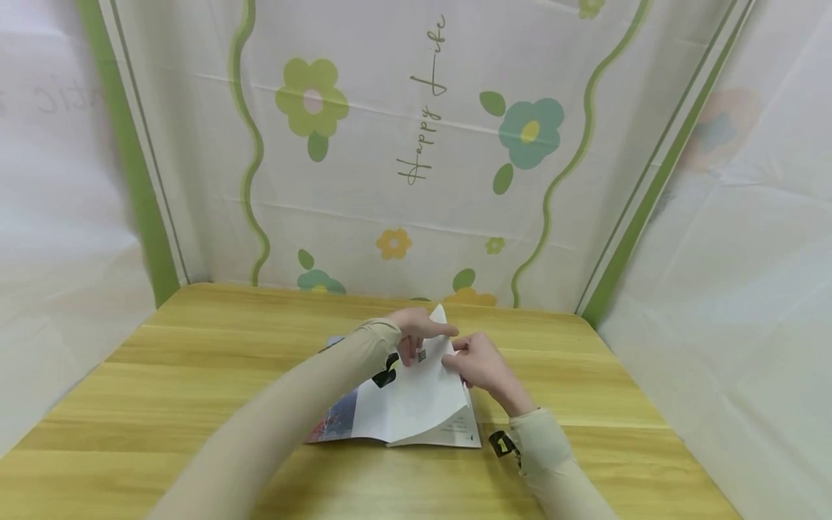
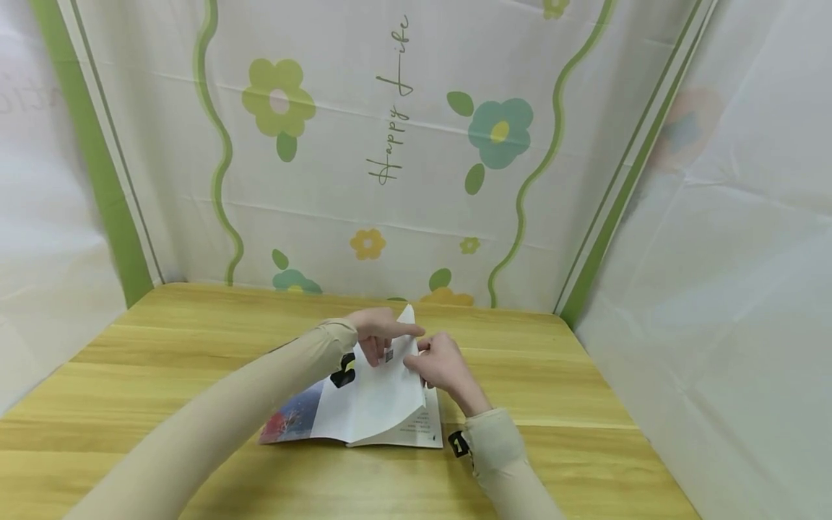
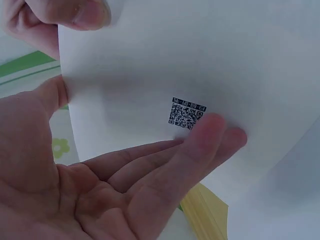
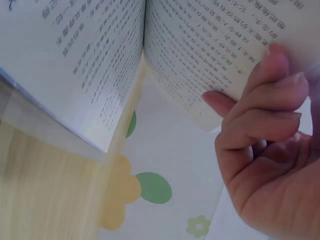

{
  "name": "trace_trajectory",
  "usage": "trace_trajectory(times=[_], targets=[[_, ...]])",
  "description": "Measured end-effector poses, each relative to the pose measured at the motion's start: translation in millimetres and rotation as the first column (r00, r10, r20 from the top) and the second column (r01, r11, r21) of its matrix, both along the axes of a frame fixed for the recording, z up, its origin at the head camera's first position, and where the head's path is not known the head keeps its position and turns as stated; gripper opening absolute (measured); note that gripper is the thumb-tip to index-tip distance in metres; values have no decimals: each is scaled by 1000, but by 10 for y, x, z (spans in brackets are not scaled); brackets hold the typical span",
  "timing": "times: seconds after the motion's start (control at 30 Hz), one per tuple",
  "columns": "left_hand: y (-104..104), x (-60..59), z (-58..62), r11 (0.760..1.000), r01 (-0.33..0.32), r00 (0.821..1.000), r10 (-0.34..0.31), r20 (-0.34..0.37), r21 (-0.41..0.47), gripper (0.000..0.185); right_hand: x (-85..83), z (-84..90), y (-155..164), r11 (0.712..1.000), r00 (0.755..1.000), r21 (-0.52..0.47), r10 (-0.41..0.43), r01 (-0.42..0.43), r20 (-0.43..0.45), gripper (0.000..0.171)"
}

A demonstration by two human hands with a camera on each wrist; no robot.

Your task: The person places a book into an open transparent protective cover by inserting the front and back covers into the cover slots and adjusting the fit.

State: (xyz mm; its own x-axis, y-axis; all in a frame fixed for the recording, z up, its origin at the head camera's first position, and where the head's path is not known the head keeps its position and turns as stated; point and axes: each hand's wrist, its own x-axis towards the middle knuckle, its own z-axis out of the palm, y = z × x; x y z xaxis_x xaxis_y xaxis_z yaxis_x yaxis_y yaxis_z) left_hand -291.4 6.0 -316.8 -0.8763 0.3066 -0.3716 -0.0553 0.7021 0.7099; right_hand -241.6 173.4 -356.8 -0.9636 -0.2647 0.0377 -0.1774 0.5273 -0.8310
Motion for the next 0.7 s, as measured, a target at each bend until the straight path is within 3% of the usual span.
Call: trace_trajectory(times=[0.13, 0.27, 0.33, 0.47, 0.7], targets=[[-43, 3, -4, 1000, -10, 1000, 10, 12, 20, 70, 14, 0, -18, 1000, 1000, 16, 26, -26, -12, 8], [-85, 2, 12, 1000, -7, 1000, 6, 25, 22, 73, 52, 41, -58, 998, 999, 64, 25, -22, -42, 12], [-85, -2, 14, 1000, -4, 1000, 3, 22, 14, 74, 67, 65, -78, 996, 998, 87, 24, -18, -61, 2], [-61, -8, 8, 1000, -8, 1000, 8, 21, 18, 68, 78, 83, -86, 995, 996, 94, 31, -23, -86, 1], [-95, 2, -32, 994, 71, 997, -72, 8, 88, 45, 74, 91, -72, 994, 995, 73, 85, -81, -43, 29]])
